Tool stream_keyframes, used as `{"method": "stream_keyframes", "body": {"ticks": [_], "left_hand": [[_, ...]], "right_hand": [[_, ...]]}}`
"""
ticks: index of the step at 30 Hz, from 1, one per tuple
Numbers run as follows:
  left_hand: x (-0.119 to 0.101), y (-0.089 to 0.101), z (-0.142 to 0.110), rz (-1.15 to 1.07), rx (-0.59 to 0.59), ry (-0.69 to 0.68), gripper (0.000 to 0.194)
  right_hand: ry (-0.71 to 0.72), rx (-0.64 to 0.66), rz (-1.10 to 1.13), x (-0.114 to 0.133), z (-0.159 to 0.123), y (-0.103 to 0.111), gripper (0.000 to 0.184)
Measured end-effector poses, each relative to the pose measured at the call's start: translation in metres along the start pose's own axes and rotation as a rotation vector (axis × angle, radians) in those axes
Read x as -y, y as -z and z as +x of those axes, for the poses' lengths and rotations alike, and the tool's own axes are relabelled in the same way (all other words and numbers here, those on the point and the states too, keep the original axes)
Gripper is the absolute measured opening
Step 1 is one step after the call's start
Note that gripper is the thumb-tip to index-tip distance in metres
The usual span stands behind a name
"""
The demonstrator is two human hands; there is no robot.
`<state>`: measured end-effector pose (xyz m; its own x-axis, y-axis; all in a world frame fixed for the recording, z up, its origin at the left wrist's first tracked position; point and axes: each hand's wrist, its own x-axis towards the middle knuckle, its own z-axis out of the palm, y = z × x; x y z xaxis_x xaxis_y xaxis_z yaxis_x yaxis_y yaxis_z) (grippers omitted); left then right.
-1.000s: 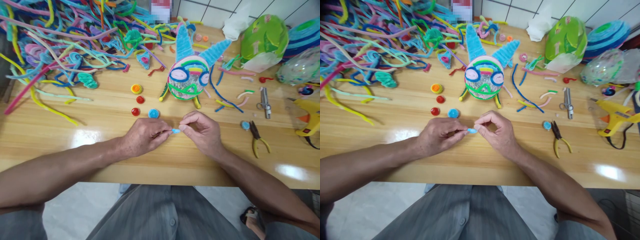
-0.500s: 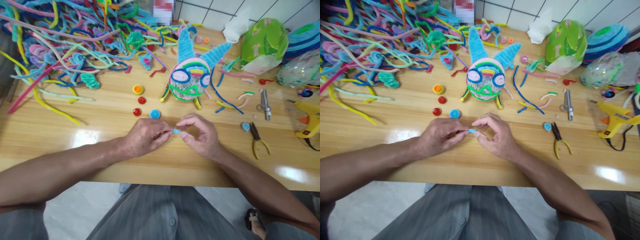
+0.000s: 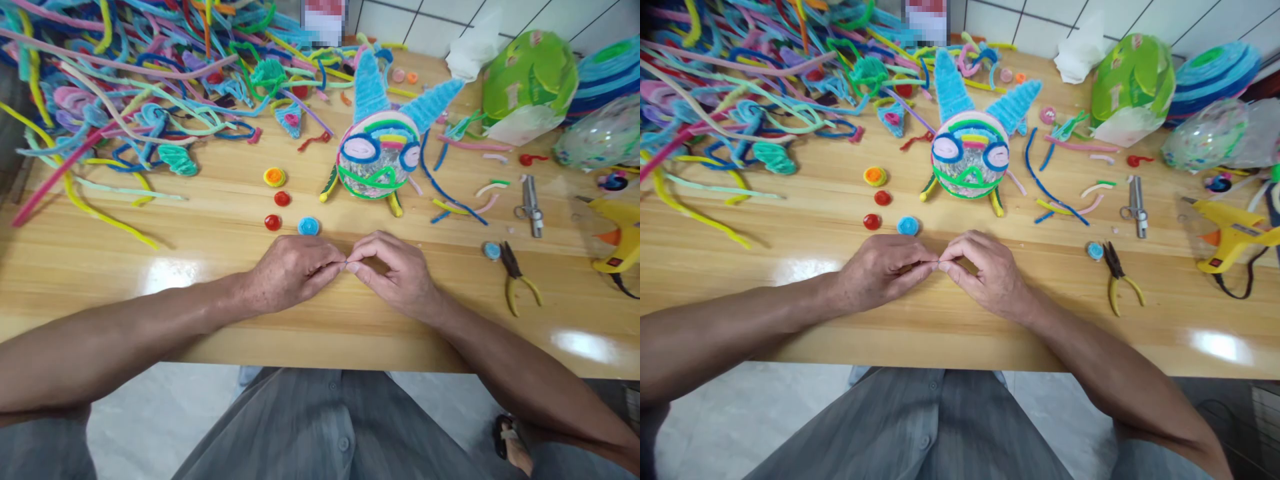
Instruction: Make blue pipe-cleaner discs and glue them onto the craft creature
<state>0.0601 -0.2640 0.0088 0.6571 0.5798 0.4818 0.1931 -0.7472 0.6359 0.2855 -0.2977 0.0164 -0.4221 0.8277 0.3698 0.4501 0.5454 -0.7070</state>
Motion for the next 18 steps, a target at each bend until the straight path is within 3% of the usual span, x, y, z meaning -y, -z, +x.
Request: {"method": "stream_keyframes", "body": {"ticks": [2, 5, 8, 13, 18], "left_hand": [[-0.0009, 0.0005, 0.0009, -0.063, -0.020, 0.063, 0.011], [-0.0020, 0.0008, 0.0025, -0.224, -0.059, 0.260, 0.013], [-0.0030, 0.0011, 0.0039, -0.353, -0.058, 0.398, 0.019], [-0.0053, 0.0032, 0.0054, -0.359, 0.011, 0.407, 0.022], [-0.0049, 0.0037, 0.0049, -0.289, -0.010, 0.364, 0.022]], "right_hand": [[-0.046, -0.009, 0.024, 0.0004, -0.0015, 0.0004, 0.005], [-0.147, -0.040, 0.080, 0.0007, -0.0038, 0.0002, 0.021], [-0.202, -0.074, 0.107, -0.0002, -0.0045, -0.0012, 0.014], [-0.209, -0.142, 0.121, -0.0028, -0.0040, -0.0038, 0.007], [-0.178, -0.147, 0.099, -0.0008, -0.0040, -0.0054, 0.007]]}}
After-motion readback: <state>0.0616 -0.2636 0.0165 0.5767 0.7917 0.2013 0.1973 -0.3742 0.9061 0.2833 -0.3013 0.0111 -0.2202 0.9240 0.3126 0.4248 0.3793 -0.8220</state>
